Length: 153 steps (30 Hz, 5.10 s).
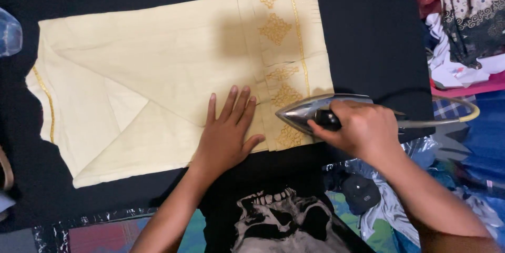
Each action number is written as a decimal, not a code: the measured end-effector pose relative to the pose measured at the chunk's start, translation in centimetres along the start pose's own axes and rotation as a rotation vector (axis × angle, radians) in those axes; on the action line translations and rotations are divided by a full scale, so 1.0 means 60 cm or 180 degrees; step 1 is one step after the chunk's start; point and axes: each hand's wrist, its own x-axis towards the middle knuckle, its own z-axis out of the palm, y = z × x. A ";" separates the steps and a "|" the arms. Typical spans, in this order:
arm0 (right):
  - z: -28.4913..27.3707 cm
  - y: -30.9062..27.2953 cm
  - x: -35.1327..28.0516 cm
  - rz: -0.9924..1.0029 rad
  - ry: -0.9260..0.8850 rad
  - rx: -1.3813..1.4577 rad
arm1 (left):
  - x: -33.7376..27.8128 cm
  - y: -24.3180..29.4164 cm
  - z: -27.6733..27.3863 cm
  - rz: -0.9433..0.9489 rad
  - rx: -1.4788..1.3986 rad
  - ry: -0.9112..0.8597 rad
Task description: The person irons a cream-colored shirt with gold embroidery on a black ironing board. They smooth the fabric, use a steam iron to press the shirt, fold the sleeves and body, and then lift the finished garment.
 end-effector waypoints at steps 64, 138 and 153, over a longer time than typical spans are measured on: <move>0.170 0.271 0.171 0.1563 0.4695 0.3991 | 0.008 0.038 0.014 0.0343 0.0054 0.0477; 0.154 0.154 -0.154 0.2590 -0.0411 0.3235 | 0.586 0.088 0.042 -0.0459 -0.0969 0.0540; 0.224 0.184 -0.224 0.2583 0.0821 0.3890 | 0.563 0.099 -0.002 -0.0061 -0.2278 0.0801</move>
